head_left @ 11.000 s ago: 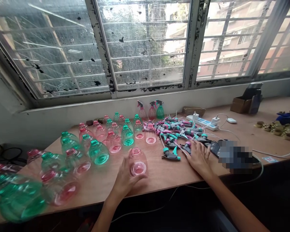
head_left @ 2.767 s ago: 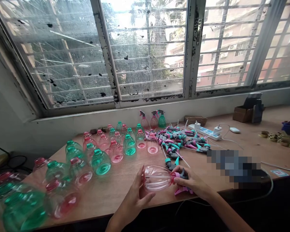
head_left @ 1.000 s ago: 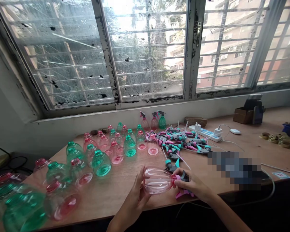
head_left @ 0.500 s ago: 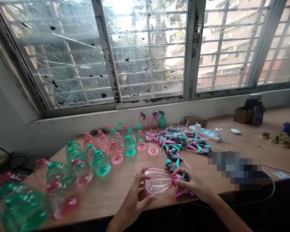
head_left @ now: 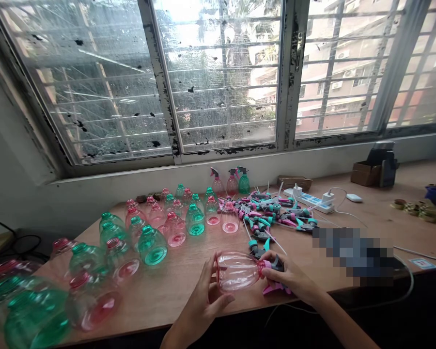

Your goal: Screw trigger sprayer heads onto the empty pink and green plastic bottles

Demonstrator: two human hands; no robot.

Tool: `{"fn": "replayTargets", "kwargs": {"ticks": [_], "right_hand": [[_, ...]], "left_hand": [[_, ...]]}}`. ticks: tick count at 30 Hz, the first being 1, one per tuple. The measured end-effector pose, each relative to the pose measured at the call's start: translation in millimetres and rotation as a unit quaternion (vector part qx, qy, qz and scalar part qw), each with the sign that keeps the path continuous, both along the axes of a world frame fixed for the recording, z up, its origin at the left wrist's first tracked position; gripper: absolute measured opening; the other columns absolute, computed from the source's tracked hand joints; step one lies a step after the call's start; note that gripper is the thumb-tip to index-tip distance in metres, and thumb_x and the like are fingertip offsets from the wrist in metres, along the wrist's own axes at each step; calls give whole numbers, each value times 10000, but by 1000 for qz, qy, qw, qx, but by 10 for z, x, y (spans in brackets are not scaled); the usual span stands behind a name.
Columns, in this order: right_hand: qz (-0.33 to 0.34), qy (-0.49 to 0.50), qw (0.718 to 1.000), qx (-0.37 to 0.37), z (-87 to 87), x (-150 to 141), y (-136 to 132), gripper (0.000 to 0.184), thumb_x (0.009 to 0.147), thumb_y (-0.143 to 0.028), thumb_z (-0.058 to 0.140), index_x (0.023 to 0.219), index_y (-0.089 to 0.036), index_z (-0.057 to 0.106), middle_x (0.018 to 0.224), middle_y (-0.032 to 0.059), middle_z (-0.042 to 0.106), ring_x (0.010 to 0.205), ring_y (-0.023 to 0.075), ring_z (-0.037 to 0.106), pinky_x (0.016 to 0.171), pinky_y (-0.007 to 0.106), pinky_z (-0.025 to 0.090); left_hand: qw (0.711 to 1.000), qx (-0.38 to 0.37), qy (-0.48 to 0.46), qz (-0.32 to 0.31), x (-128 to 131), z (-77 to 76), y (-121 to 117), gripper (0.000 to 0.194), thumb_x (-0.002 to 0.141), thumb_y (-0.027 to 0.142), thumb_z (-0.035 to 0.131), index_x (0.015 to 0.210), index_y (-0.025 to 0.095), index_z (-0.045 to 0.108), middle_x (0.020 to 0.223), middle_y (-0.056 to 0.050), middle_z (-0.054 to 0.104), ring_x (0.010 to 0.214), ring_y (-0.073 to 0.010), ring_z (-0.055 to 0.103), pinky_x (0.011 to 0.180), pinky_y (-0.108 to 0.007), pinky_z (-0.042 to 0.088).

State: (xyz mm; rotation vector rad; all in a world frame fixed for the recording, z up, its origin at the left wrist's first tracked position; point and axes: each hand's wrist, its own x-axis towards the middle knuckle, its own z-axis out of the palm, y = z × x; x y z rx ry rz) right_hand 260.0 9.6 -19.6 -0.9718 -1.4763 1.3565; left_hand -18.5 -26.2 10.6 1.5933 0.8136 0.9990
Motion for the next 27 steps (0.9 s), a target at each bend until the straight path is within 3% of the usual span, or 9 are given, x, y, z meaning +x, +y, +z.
{"fn": "replayTargets", "kwargs": {"ticks": [5, 8, 13, 18, 24, 27], "right_hand": [[1, -1, 1000, 19, 45, 5, -31, 360, 810, -458, 788, 1010, -198, 639, 801, -7, 675, 679, 157, 609, 627, 274, 499], [9, -4, 1000, 20, 53, 6, -34, 355, 815, -450, 788, 1010, -197, 634, 797, -7, 679, 672, 152, 606, 623, 270, 487], [6, -14, 1000, 24, 38, 3, -19, 364, 812, -455, 788, 1005, -190, 631, 786, -9, 672, 663, 159, 624, 620, 275, 483], [5, -3, 1000, 9, 39, 1, -28, 375, 807, -456, 791, 1023, -195, 628, 760, -22, 658, 644, 163, 644, 609, 272, 496], [6, 13, 1000, -3, 33, -2, -23, 366, 810, -470, 781, 1010, -203, 630, 760, -21, 667, 626, 156, 631, 588, 263, 498], [9, 26, 1000, 6, 36, -4, -15, 346, 819, -454, 778, 1002, -199, 633, 762, -22, 668, 621, 142, 598, 598, 264, 496]], "left_hand": [[998, 42, 43, 9, -42, -58, 44, 781, 932, 371, 649, 1553, 404, 178, 1617, -87, 309, 1326, -308, 518, 1108, -467, 457], [997, 50, 62, 14, -63, -112, 62, 735, 958, 401, 594, 1557, 406, 169, 1609, -80, 332, 1375, -312, 472, 1112, -462, 451], [999, 5, 45, 20, -36, -74, 46, 1048, 823, 347, 784, 1583, 330, 62, 1633, -115, 310, 1435, -332, 407, 1172, -467, 377], [999, -38, 12, -11, -24, -36, 66, 966, 851, 385, 750, 1580, 274, 125, 1524, -141, 460, 1365, -312, 496, 1162, -455, 375], [999, -33, 32, 12, -72, -96, 82, 968, 820, 362, 783, 1568, 318, 170, 1328, -114, 557, 1158, -276, 614, 1028, -431, 470], [999, -26, 44, 9, -93, -101, 91, 963, 830, 340, 771, 1573, 306, 159, 1261, -103, 581, 1153, -267, 600, 1030, -423, 455]]}}
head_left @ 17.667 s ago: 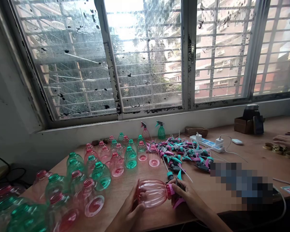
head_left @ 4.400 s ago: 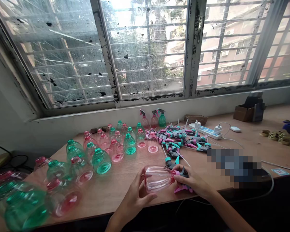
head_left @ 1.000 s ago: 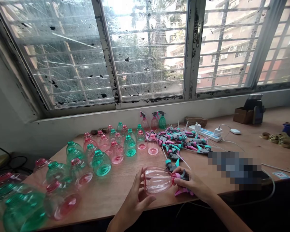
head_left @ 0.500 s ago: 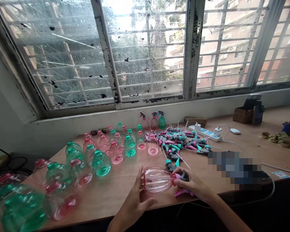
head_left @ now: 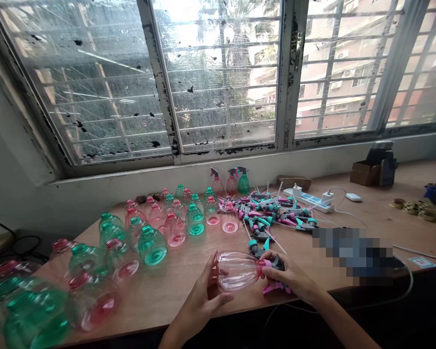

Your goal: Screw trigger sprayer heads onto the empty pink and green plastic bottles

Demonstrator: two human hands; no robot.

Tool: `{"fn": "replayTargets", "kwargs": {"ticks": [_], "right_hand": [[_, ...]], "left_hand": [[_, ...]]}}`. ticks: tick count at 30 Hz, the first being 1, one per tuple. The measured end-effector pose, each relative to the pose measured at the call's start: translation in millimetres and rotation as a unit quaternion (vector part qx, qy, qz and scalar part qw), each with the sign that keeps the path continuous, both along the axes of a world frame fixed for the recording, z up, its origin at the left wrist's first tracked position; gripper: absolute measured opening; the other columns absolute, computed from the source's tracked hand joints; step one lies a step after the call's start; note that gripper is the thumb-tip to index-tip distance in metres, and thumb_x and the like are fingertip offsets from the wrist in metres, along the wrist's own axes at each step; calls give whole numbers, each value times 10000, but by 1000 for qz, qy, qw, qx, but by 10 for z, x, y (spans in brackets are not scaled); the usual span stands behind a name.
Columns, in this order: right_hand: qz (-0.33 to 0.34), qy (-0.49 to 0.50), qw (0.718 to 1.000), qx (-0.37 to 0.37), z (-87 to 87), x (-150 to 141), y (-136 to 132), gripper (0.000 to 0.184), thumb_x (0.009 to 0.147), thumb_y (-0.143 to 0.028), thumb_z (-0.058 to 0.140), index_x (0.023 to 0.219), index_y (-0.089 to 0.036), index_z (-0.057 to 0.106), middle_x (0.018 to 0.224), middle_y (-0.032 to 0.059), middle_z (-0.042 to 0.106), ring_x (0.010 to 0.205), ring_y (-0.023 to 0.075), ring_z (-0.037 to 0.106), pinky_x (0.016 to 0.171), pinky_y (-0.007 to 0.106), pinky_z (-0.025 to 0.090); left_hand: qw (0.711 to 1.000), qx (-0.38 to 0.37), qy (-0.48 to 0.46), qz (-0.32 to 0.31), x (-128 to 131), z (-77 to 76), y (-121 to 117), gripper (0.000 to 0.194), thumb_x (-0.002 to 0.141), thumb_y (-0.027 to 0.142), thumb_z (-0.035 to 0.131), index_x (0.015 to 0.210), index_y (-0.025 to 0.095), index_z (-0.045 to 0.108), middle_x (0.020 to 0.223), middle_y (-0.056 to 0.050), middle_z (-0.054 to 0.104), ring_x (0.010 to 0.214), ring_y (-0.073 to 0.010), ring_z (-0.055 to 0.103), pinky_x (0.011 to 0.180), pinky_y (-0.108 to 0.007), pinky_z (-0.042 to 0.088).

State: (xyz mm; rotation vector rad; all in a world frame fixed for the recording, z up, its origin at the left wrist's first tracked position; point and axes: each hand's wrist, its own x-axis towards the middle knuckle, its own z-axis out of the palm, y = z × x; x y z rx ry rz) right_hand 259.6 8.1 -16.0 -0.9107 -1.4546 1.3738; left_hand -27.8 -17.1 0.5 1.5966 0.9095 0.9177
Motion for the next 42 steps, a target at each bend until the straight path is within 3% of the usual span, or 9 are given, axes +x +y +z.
{"fn": "replayTargets", "kwargs": {"ticks": [6, 10, 13, 18, 21, 26, 29, 36, 42], "right_hand": [[12, -21, 1000, 7, 12, 4, -8, 325, 839, -438, 765, 991, -183, 633, 765, -9, 683, 642, 147, 604, 610, 263, 471], [15, -25, 1000, 9, 28, 11, -20, 332, 833, -430, 774, 1003, -184, 630, 764, -15, 674, 655, 150, 607, 618, 262, 468], [16, -18, 1000, 7, 35, 9, -22, 336, 829, -426, 780, 1008, -185, 628, 759, -26, 657, 642, 136, 590, 611, 250, 466], [10, -17, 1000, 6, 28, 1, -19, 336, 823, -434, 782, 993, -186, 633, 763, -22, 659, 630, 128, 571, 590, 236, 460], [7, -20, 1000, 6, 30, 0, -23, 357, 813, -451, 785, 1002, -191, 630, 768, -14, 667, 649, 146, 591, 614, 258, 488], [8, -28, 1000, 8, 29, 5, -21, 376, 798, -485, 784, 977, -191, 633, 759, -13, 663, 645, 157, 591, 624, 275, 488], [5, -33, 999, 10, 32, 10, -20, 378, 800, -479, 786, 991, -190, 634, 765, -15, 661, 658, 155, 590, 631, 268, 472], [13, -18, 1000, 7, 37, -1, -33, 357, 814, -452, 781, 1007, -192, 629, 762, -22, 650, 643, 144, 571, 617, 267, 473], [15, -14, 1000, 14, 6, -7, -13, 364, 809, -451, 786, 1004, -186, 629, 745, -26, 647, 629, 136, 569, 603, 262, 463]], "left_hand": [[1000, -5, 1, -8, -15, -1, 5, 981, 865, 373, 731, 1585, 294, 69, 1319, -134, 567, 1257, -290, 546, 1102, -471, 394], [1000, -25, -10, -11, -2, 31, -22, 1036, 802, 379, 800, 1584, 266, 129, 1393, -156, 537, 1348, -326, 480, 1157, -479, 347], [999, -32, -24, -12, 11, 64, -34, 959, 834, 382, 769, 1576, 296, 168, 1490, -137, 481, 1390, -329, 442, 1155, -468, 370], [999, 45, -6, -15, 2, 27, -3, 807, 914, 354, 678, 1557, 390, 193, 1640, -81, 294, 1327, -294, 520, 1125, -430, 427], [998, 63, -5, -15, -4, -4, 9, 762, 928, 350, 657, 1549, 407, 219, 1649, -74, 278, 1316, -291, 531, 1116, -431, 443], [998, 20, -53, -16, 6, 41, -8, 959, 812, 317, 803, 1544, 440, 195, 1637, -78, 310, 1402, -328, 438, 1149, -506, 398], [998, -9, -50, -27, 5, 73, -8, 862, 821, 333, 792, 1529, 376, 303, 1587, -100, 401, 1367, -350, 482, 1150, -535, 391], [997, 69, -13, -23, -20, -15, 10, 720, 951, 356, 619, 1547, 416, 218, 1641, -64, 300, 1427, -330, 416, 1176, -491, 369], [998, 16, -59, -17, 15, 59, -44, 1017, 825, 289, 787, 1568, 394, 101, 1661, -84, 255, 1489, -344, 314, 1194, -515, 342]]}}
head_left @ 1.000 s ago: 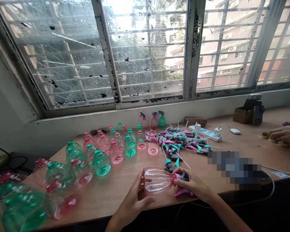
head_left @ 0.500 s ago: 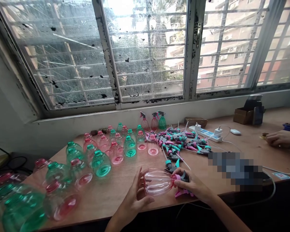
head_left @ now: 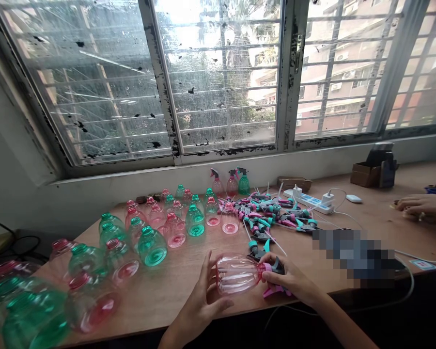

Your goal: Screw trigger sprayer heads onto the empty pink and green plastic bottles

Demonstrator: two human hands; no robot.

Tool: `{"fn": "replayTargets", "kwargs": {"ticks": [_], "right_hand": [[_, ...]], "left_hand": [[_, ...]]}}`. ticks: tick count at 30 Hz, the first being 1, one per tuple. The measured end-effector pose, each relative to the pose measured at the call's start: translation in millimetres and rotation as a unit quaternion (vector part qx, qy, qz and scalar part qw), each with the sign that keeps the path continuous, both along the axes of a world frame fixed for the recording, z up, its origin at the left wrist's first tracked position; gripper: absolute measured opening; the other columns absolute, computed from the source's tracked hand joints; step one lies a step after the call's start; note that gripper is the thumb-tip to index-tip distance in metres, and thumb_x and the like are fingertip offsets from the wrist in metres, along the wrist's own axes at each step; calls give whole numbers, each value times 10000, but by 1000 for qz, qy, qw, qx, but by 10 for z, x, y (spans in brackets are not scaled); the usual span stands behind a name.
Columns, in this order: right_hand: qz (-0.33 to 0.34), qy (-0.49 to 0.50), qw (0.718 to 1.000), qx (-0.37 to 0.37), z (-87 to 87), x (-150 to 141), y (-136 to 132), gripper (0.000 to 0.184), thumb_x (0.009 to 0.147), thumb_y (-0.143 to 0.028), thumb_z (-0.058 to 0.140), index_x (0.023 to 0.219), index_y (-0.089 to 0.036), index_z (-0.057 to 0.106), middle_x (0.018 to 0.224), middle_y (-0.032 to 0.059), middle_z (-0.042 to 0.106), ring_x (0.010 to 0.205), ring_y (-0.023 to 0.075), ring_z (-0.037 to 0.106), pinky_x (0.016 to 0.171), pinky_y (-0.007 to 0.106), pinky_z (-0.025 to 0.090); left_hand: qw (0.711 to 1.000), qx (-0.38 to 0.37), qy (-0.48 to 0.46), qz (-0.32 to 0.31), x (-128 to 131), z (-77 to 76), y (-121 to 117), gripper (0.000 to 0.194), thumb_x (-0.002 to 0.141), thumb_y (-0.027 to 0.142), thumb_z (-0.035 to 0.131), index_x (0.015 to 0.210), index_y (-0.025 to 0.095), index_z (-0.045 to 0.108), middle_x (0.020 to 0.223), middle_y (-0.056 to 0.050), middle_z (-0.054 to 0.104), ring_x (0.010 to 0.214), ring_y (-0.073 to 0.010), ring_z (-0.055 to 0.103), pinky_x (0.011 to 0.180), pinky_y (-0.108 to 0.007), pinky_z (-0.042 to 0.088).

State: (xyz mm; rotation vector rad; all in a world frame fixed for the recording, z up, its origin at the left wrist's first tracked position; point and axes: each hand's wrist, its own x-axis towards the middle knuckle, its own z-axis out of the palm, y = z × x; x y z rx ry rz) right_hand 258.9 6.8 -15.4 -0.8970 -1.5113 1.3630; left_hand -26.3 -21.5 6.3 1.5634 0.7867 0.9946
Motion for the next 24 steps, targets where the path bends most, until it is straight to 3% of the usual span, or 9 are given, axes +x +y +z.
{"fn": "replayTargets", "kwargs": {"ticks": [5, 12, 17, 20, 24], "right_hand": [[-4, -5, 1000, 5, -11, 4, 9, 368, 803, -465, 786, 997, -195, 629, 742, -29, 637, 626, 138, 572, 591, 257, 462], [-2, -9, 1000, 4, 34, -4, -4, 351, 799, -482, 783, 935, -198, 626, 744, -29, 646, 623, 142, 586, 597, 253, 457], [0, -7, 1000, 2, 54, -8, -18, 353, 801, -485, 780, 933, -197, 625, 735, -29, 650, 615, 141, 582, 594, 253, 460], [-5, -7, 1000, 2, 37, 1, -19, 354, 800, -479, 784, 948, -199, 626, 734, -33, 641, 619, 141, 577, 600, 258, 469], [-1, -2, 1000, 4, -3, 9, 0, 351, 803, -463, 787, 965, -198, 622, 735, -32, 640, 613, 133, 571, 582, 248, 467]], "left_hand": [[999, -32, 9, -17, 11, 70, -18, 876, 854, 340, 751, 1558, 316, 230, 1592, -104, 402, 1469, -344, 360, 1204, -506, 330], [1000, 5, 26, -4, -1, 9, -18, 899, 876, 291, 729, 1568, 374, 161, 1528, -96, 484, 1377, -315, 494, 1183, -505, 354], [1000, -15, 7, -6, 26, 52, -14, 1023, 822, 323, 782, 1578, 353, 94, 1644, -100, 297, 1461, -335, 374, 1204, -508, 324], [999, -37, 6, -20, 39, 80, -17, 888, 860, 350, 740, 1566, 303, 204, 1593, -112, 397, 1436, -332, 414, 1194, -497, 344], [1000, 3, 23, 2, 19, 26, -8, 827, 884, 343, 717, 1547, 390, 226, 1598, -72, 382, 1358, -314, 507, 1146, -489, 415]]}}
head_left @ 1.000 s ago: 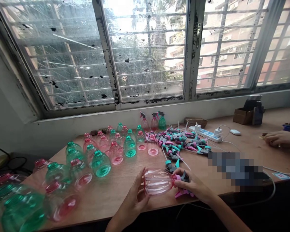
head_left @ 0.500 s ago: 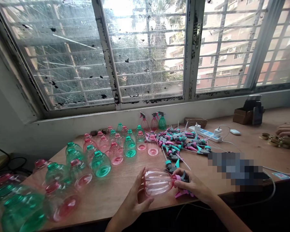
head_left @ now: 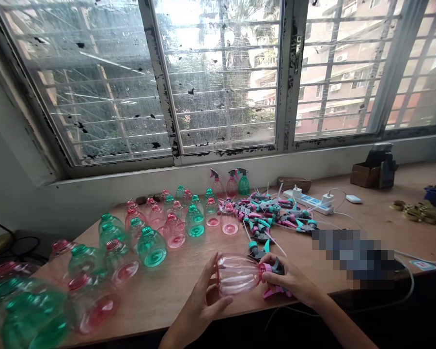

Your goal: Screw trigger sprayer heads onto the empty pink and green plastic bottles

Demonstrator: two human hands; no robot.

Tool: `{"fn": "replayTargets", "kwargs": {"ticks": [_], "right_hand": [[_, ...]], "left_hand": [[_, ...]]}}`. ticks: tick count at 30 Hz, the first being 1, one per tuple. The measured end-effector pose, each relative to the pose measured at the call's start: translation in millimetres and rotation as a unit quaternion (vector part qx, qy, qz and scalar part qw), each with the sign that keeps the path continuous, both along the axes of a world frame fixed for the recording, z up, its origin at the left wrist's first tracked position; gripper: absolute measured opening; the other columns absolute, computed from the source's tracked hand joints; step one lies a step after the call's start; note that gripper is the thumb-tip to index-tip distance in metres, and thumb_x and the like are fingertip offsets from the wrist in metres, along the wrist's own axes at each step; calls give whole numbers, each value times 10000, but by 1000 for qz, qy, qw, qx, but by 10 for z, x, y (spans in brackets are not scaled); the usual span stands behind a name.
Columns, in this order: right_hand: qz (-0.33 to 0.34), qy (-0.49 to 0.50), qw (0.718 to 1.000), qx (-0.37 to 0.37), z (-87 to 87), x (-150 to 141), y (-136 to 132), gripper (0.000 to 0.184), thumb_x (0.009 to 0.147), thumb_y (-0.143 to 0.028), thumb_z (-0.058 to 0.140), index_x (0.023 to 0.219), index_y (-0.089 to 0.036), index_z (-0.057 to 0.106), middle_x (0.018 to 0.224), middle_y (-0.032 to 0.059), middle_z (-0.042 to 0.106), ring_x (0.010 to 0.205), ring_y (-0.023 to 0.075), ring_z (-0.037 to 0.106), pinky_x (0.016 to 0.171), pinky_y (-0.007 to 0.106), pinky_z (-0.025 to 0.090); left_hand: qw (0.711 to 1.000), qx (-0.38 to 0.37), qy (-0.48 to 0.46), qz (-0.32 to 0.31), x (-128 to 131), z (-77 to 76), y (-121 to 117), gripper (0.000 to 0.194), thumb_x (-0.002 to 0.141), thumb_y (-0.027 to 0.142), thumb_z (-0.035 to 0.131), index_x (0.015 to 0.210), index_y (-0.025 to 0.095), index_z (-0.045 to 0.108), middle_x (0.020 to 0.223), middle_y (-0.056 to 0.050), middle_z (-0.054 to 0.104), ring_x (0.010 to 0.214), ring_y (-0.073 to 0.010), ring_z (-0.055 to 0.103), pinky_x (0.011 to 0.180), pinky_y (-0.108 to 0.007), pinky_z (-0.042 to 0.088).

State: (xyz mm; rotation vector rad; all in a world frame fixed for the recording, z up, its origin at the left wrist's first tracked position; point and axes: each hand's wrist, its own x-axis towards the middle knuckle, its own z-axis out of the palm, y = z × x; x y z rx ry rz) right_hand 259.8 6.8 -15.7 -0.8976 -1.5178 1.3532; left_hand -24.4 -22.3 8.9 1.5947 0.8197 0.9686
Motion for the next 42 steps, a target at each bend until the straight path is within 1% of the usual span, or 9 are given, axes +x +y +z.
{"fn": "replayTargets", "kwargs": {"ticks": [3, 9, 13, 19, 23, 27, 31, 36, 42], "right_hand": [[3, 7, 1000, -1, -14, -6, 13, 350, 803, -456, 790, 969, -199, 621, 724, -35, 637, 612, 133, 578, 588, 247, 477], [15, 23, 1000, -14, 10, -23, 2, 343, 810, -437, 790, 976, -194, 614, 717, -38, 638, 587, 123, 575, 576, 239, 465], [14, 28, 999, -16, 27, -25, -1, 339, 800, -435, 799, 960, -194, 621, 706, -45, 631, 586, 119, 563, 578, 234, 456], [13, 54, 998, -31, 38, -13, 5, 318, 811, -433, 791, 935, -196, 620, 730, -34, 654, 579, 116, 559, 564, 229, 446], [18, 48, 998, -31, 34, -8, 0, 315, 817, -420, 792, 947, -189, 622, 748, -22, 673, 593, 117, 574, 564, 225, 456], [24, 29, 999, -19, -6, -3, 9, 318, 820, -404, 795, 972, -180, 628, 752, -22, 678, 612, 118, 585, 589, 228, 457], [24, 28, 999, -15, -3, 2, 3, 312, 824, -405, 791, 976, -183, 632, 763, -18, 683, 620, 124, 585, 595, 236, 464], [27, 32, 999, -12, 70, -7, -20, 287, 836, -418, 774, 923, -182, 635, 769, -2, 703, 635, 136, 608, 593, 240, 478], [40, 39, 998, -26, 17, -7, 0, 296, 837, -396, 781, 942, -172, 618, 711, -27, 667, 593, 115, 580, 570, 222, 434]], "left_hand": [[1000, 26, 13, 13, -22, -60, 14, 739, 921, 362, 665, 1536, 412, 258, 1578, -72, 407, 1333, -304, 526, 1129, -487, 434], [1000, -8, -19, 5, -6, -27, 7, 974, 803, 317, 805, 1551, 425, 191, 1662, -64, 263, 1433, -356, 407, 1179, -542, 354], [999, -39, -21, -8, 24, 46, -13, 870, 827, 404, 767, 1543, 362, 273, 1596, -80, 391, 1428, -373, 410, 1175, -551, 354], [1000, -1, -8, 7, 22, 21, -42, 853, 860, 344, 744, 1543, 408, 237, 1576, -70, 421, 1400, -331, 459, 1153, -490, 405], [1000, 3, 1, 5, 2, -12, -48, 869, 862, 326, 745, 1544, 429, 217, 1617, -68, 358, 1405, -329, 453, 1137, -489, 427], [1000, -6, -28, -2, -3, -16, -38, 920, 849, 322, 766, 1556, 411, 184, 1669, -74, 248, 1456, -350, 374, 1139, -482, 430], [999, -8, -26, -19, -2, -1, -18, 866, 852, 343, 764, 1544, 394, 246, 1659, -70, 278, 1456, -366, 373, 1148, -486, 419], [999, 15, 1, -31, -8, 10, -15, 840, 904, 305, 707, 1538, 461, 179, 1688, -28, 193, 1427, -316, 435, 1151, -454, 422], [1000, 4, -8, -30, -17, -39, 0, 960, 838, 286, 784, 1552, 433, 159, 1679, -54, 222, 1454, -330, 393, 1170, -459, 397]]}}
